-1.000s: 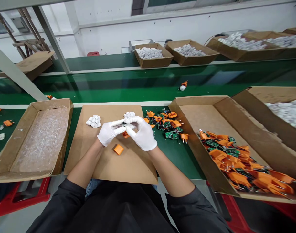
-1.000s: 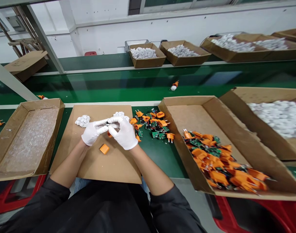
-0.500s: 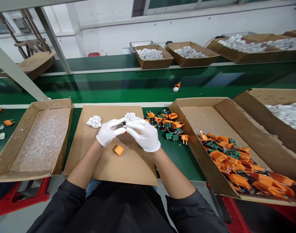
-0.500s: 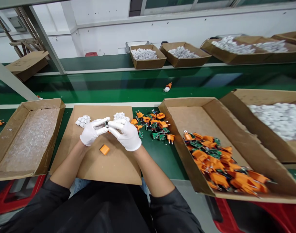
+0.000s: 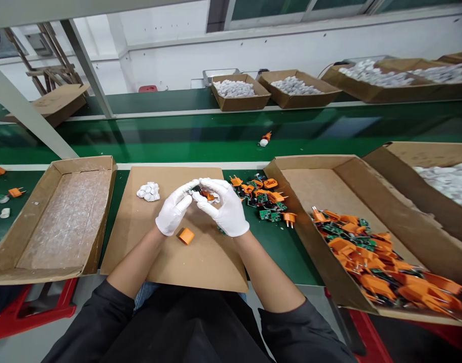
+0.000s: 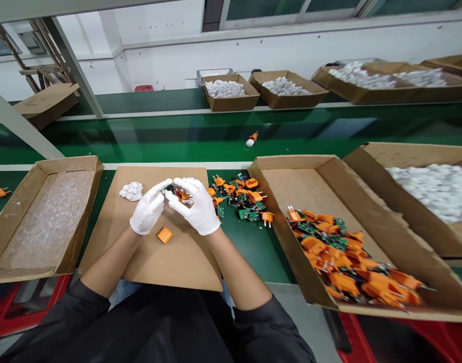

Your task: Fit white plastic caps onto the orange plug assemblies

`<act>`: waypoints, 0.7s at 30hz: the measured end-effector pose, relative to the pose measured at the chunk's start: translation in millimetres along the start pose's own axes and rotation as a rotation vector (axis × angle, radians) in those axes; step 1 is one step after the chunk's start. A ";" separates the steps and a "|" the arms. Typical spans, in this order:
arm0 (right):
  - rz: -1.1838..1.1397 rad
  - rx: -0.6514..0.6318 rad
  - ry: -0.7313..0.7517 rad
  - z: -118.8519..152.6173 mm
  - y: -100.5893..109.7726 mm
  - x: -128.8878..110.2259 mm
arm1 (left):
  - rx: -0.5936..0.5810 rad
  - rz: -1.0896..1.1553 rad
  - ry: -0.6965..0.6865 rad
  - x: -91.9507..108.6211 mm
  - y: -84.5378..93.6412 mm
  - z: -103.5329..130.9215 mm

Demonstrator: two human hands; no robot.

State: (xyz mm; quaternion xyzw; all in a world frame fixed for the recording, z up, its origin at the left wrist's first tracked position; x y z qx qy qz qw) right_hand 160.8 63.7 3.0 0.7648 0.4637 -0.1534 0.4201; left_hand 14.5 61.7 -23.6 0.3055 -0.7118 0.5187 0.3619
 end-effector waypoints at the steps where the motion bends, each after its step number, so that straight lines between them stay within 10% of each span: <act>1: 0.006 -0.012 0.004 -0.1 -1.4 -0.3 | -0.002 0.032 0.001 -1.3 -1.6 0.1; 21: -0.398 -0.094 -0.075 0.8 -7.9 0.9 | -0.025 -0.074 0.076 -3.1 -8.4 2.4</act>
Point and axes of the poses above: each hand's wrist, its own z-axis away from the middle knuckle, its own y-axis out of the back of the hand, x = y × z, the point moved 4 cm from there along -z, towards the middle knuckle, and after that the axes turned 11 degrees about z, right-handed, at the moved point
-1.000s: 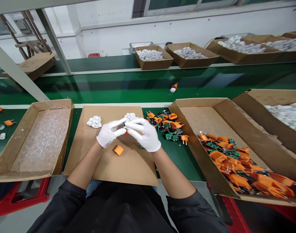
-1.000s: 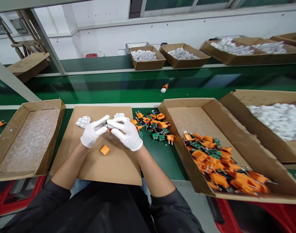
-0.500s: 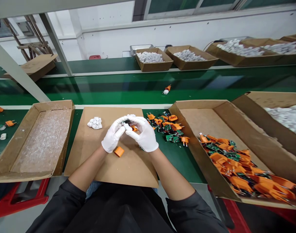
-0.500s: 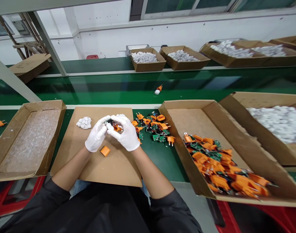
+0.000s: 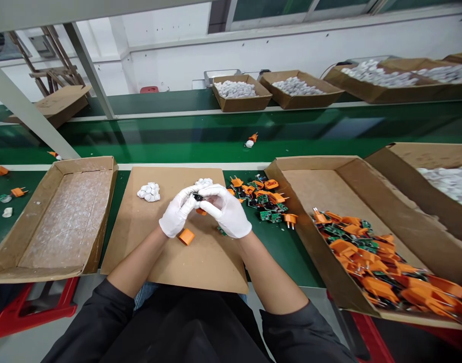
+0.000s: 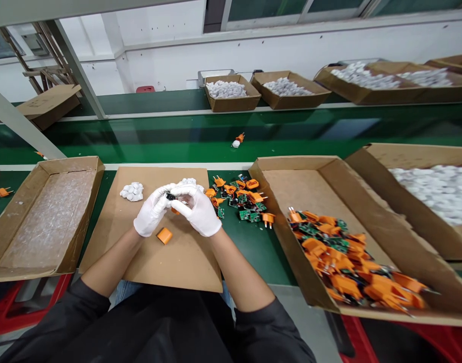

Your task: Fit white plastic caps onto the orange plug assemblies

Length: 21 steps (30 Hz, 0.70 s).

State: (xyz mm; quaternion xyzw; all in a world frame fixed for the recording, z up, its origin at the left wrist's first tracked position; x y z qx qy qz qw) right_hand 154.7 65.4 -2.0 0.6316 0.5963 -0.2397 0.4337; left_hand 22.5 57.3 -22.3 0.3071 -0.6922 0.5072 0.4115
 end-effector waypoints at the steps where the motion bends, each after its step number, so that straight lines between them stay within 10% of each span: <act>1: 0.007 0.009 -0.005 0.2 -0.3 0.6 | -0.001 -0.006 0.002 -0.2 -0.2 0.1; 9: 0.413 0.008 0.092 2.1 14.9 -1.2 | 0.124 -0.114 0.062 4.1 7.4 -3.3; 15: 0.474 -0.336 0.322 -3.0 3.7 -16.5 | 0.100 -0.065 0.188 -1.5 5.8 -1.3; 21: 0.303 -0.004 0.197 3.0 10.2 -8.6 | -0.181 0.187 0.339 2.4 -13.1 4.6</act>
Point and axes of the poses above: each hand's wrist, its own z-axis away from the middle knuckle, its own y-axis out of the back of the hand, x = y × z, the point moved 4 cm from there along -z, towards the middle knuckle, and after that the axes turned 11 degrees about z, right-handed, at the moved point
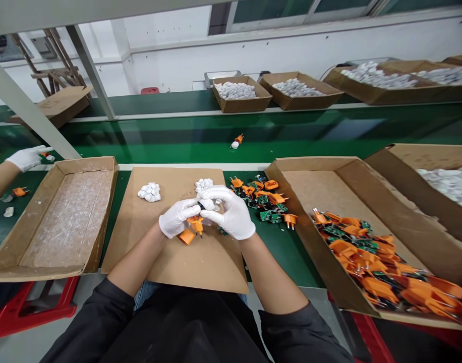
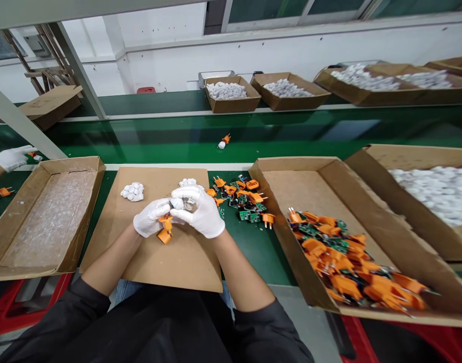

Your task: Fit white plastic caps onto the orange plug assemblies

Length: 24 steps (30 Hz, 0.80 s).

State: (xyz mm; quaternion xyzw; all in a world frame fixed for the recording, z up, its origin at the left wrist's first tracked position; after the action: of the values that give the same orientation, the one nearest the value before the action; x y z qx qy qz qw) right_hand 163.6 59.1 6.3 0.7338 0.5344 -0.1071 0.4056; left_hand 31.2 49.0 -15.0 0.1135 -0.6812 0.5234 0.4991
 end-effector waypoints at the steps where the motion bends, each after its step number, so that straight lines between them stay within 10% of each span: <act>1: -0.022 0.016 -0.018 1.7 -0.8 0.5 | -0.005 0.018 0.017 0.8 -1.3 0.6; 24: 0.016 -0.113 0.102 4.2 0.3 -9.9 | 0.068 -0.014 -0.061 3.2 0.3 2.4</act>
State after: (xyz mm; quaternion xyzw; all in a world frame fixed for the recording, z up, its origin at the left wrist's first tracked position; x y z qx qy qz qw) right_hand 161.1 49.1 9.5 0.7184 0.5538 -0.0359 0.4194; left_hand 28.1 48.3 -12.5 0.1512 -0.6771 0.5390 0.4777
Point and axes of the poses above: each hand's wrist, its own z-axis away from the middle knuckle, its own y-axis out of the back of the hand, x = y × z, the point moved 4 cm from there along -z, towards the middle knuckle, and after that the axes turned 11 degrees about z, right-handed, at the moved point
